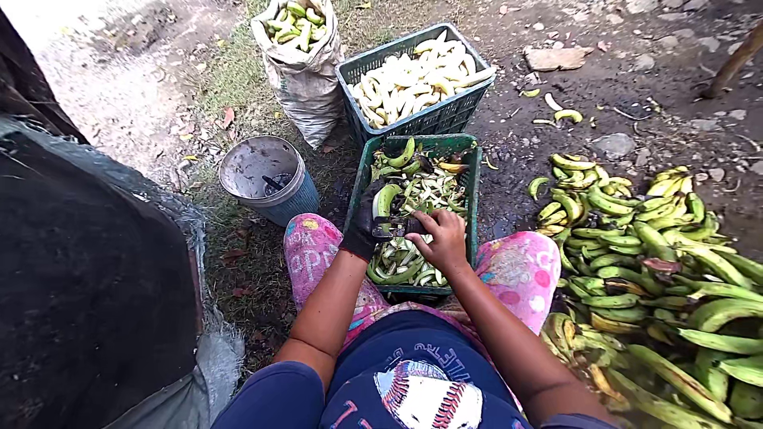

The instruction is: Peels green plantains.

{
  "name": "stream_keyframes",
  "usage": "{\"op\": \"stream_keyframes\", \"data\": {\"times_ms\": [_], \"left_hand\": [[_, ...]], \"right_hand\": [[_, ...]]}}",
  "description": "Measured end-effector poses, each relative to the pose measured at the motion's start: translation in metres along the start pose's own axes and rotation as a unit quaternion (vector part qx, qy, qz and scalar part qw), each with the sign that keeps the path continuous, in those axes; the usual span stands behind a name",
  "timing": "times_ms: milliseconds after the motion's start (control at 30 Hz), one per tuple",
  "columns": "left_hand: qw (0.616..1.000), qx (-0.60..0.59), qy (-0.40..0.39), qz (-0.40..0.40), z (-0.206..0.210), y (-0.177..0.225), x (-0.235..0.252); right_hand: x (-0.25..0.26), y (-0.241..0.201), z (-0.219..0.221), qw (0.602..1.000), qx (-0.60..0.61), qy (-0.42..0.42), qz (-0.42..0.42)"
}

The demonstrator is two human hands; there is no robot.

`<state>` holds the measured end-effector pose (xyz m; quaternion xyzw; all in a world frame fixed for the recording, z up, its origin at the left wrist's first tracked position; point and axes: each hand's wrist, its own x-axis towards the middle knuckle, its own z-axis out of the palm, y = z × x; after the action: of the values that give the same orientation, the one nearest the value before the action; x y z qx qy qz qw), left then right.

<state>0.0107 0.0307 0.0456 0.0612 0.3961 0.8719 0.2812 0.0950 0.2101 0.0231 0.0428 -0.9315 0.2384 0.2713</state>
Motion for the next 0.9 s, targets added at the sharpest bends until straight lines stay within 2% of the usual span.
{"op": "stream_keyframes", "data": {"times_ms": [33,100,167,233,300,367,433,500,567,633,700,767,833,900], "left_hand": [[0.998,0.057,0.008,0.024,-0.001,-0.003,-0.006],[0.989,0.120,-0.017,0.083,-0.004,-0.014,-0.009],[0.994,0.070,-0.018,0.086,-0.001,-0.020,-0.009],[0.998,0.009,-0.010,0.057,-0.004,-0.017,-0.008],[0.999,0.012,0.020,0.022,-0.008,-0.010,-0.004],[0.994,0.093,0.034,0.038,-0.016,-0.004,-0.006],[0.990,0.131,0.039,0.037,-0.025,-0.002,-0.005],[0.995,0.074,0.059,0.017,-0.018,-0.003,-0.002],[0.993,0.086,0.066,0.055,-0.004,-0.009,0.002],[0.968,0.196,0.077,0.139,0.002,-0.025,-0.002],[0.903,0.349,0.146,0.204,0.005,-0.043,-0.001],[0.854,0.438,0.200,0.199,0.001,-0.053,-0.003],[0.804,0.515,0.223,0.199,-0.009,-0.052,-0.003],[0.770,0.575,0.202,0.192,-0.025,-0.045,-0.001]], "right_hand": [[0.009,0.000,-0.002,1.000,0.005,-0.007,0.028],[0.031,0.002,-0.007,0.988,0.045,-0.062,0.136],[0.051,0.009,-0.011,0.957,0.104,-0.101,0.251],[0.058,0.017,-0.012,0.936,0.140,-0.110,0.302],[0.049,0.020,-0.014,0.953,0.141,-0.124,0.239],[0.033,0.020,-0.015,0.977,0.114,-0.144,0.105],[0.025,0.023,-0.015,0.989,0.076,-0.121,-0.025],[0.023,0.025,-0.015,0.991,0.050,-0.104,-0.068],[0.027,0.026,-0.014,0.994,0.031,-0.096,-0.045],[0.037,0.024,-0.009,0.996,0.024,-0.082,0.021],[0.051,0.022,-0.004,0.988,0.058,-0.064,0.125],[0.065,0.024,-0.005,0.965,0.109,-0.066,0.230],[0.073,0.028,-0.013,0.955,0.132,-0.081,0.255],[0.073,0.036,-0.023,0.954,0.123,-0.102,0.255]]}}
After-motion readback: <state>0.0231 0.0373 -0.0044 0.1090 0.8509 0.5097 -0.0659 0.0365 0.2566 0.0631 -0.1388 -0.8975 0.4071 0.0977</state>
